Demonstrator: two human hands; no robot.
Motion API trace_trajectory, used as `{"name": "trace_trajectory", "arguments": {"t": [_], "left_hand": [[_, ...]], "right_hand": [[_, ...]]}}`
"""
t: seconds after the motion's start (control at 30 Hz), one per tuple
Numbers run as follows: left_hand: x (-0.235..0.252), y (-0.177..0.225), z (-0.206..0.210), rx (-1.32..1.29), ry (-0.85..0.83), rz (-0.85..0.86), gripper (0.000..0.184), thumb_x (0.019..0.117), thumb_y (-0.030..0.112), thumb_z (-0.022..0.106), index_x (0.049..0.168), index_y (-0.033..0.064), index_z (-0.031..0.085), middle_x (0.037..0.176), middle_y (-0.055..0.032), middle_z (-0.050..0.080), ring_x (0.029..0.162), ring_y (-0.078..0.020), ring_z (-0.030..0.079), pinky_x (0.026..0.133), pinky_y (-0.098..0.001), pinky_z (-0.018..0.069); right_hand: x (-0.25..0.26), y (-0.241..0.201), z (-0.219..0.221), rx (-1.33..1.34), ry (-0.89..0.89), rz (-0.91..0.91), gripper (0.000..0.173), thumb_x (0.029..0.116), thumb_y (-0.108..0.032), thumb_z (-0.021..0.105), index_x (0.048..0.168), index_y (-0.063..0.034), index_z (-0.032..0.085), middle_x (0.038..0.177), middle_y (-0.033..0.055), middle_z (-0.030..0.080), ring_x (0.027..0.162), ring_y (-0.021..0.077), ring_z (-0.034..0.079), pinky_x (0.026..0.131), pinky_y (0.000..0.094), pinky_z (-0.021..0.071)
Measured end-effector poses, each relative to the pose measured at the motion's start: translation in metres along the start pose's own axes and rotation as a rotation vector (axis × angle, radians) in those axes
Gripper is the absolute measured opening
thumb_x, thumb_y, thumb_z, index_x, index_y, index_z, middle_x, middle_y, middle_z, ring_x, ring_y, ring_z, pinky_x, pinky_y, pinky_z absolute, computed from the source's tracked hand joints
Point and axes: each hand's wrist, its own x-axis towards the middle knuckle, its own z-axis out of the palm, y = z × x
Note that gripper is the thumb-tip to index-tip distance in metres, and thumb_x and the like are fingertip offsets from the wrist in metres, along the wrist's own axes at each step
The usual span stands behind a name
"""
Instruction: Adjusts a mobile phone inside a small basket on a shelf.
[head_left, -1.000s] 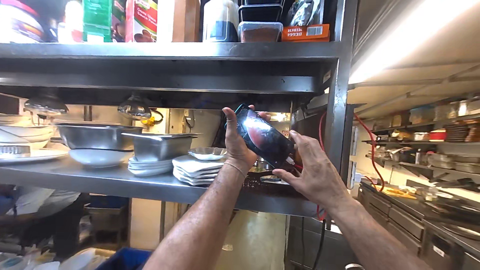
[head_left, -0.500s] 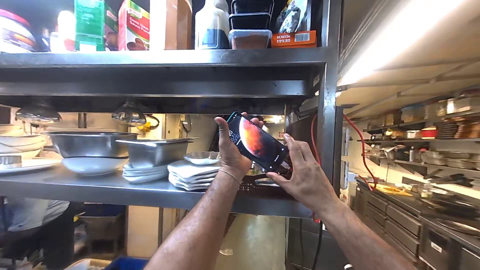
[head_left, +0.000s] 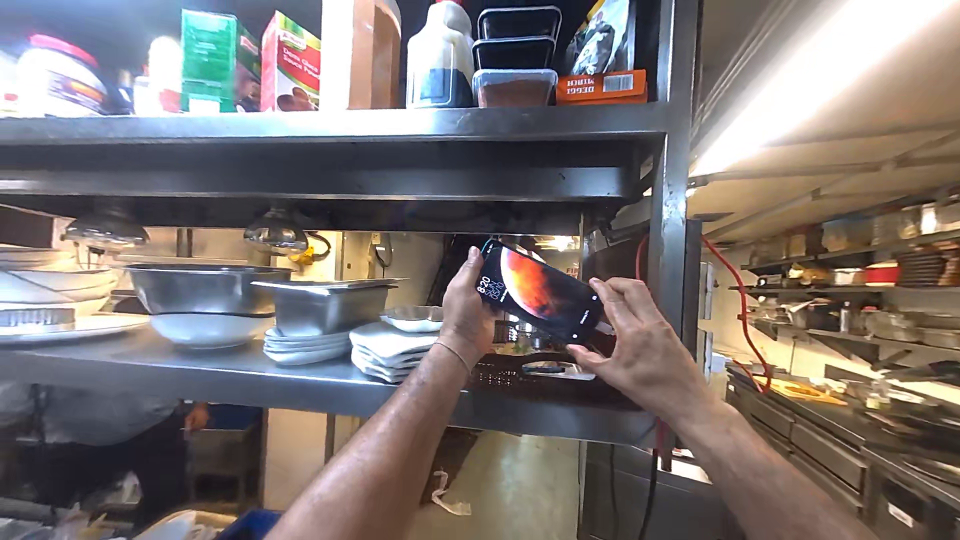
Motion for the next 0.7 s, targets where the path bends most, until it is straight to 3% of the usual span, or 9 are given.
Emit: {"name": "trace_trajectory", "arguments": {"t": [0.1,0.17,0.33,0.43,0.57,0.7], "left_hand": [[0.006,0.008,-0.016,0.287,-0.065,0.064,0.03,0.1099,0.028,0.048,0.112,0.0035,0.065,0.098,-0.0109,0.07,0.088,-0.0195,0.069,0.08,-0.0393,0.0594],[0.01,0.014,-0.03,0.502,-0.168,0.112,0.027,0.109,0.022,0.051,0.107,0.0018,0.068,0.092,-0.0094,0.07,0.081,-0.0162,0.068,0.075,-0.0345,0.0584],[0.014,0.039,-0.052,0.885,-0.486,0.072,0.029,0.1048,0.01,0.058,0.132,0.0015,0.061,0.109,-0.0146,0.073,0.09,-0.0218,0.074,0.078,-0.0394,0.0641],[0.008,0.045,-0.052,1.006,-0.483,-0.002,0.026,0.1016,0.007,0.063,0.127,-0.0001,0.061,0.104,-0.014,0.074,0.08,-0.0226,0.075,0.069,-0.0401,0.0652],[0.003,0.032,-0.052,1.09,-0.386,-0.017,0.025,0.1003,0.01,0.066,0.124,0.0033,0.062,0.1,-0.0132,0.073,0.074,-0.023,0.074,0.064,-0.0418,0.0643],[-0.003,0.021,-0.052,1.146,-0.374,-0.006,0.022,0.0996,0.012,0.067,0.121,0.0058,0.065,0.098,-0.01,0.074,0.079,-0.021,0.074,0.07,-0.0414,0.0637]], "right_hand": [[0.001,0.012,-0.005,-0.005,-0.026,-0.048,0.088,0.0733,-0.028,0.091,0.146,0.0007,0.051,0.139,0.0202,0.051,0.114,0.0322,0.062,0.088,0.0456,0.0591],[0.003,0.019,-0.009,0.003,-0.062,-0.067,0.087,0.0737,-0.024,0.091,0.148,-0.0001,0.051,0.139,0.0206,0.049,0.111,0.0319,0.064,0.086,0.0456,0.0602],[0.009,0.034,-0.013,0.002,-0.183,-0.133,0.09,0.0755,-0.02,0.09,0.152,-0.0023,0.046,0.143,0.0204,0.045,0.118,0.0324,0.06,0.092,0.0449,0.058],[0.015,0.037,-0.017,0.002,-0.251,-0.185,0.09,0.0744,-0.017,0.09,0.152,-0.003,0.046,0.144,0.0201,0.047,0.123,0.0324,0.058,0.098,0.0444,0.0553],[0.018,0.034,-0.028,0.053,-0.386,-0.117,0.086,0.0778,-0.018,0.088,0.152,-0.0076,0.047,0.148,0.0144,0.048,0.127,0.0266,0.058,0.101,0.0423,0.0546],[0.016,0.036,-0.039,0.106,-0.431,-0.054,0.066,0.0821,-0.007,0.066,0.147,-0.0119,0.055,0.142,0.0083,0.055,0.12,0.0204,0.061,0.095,0.041,0.0558]]}}
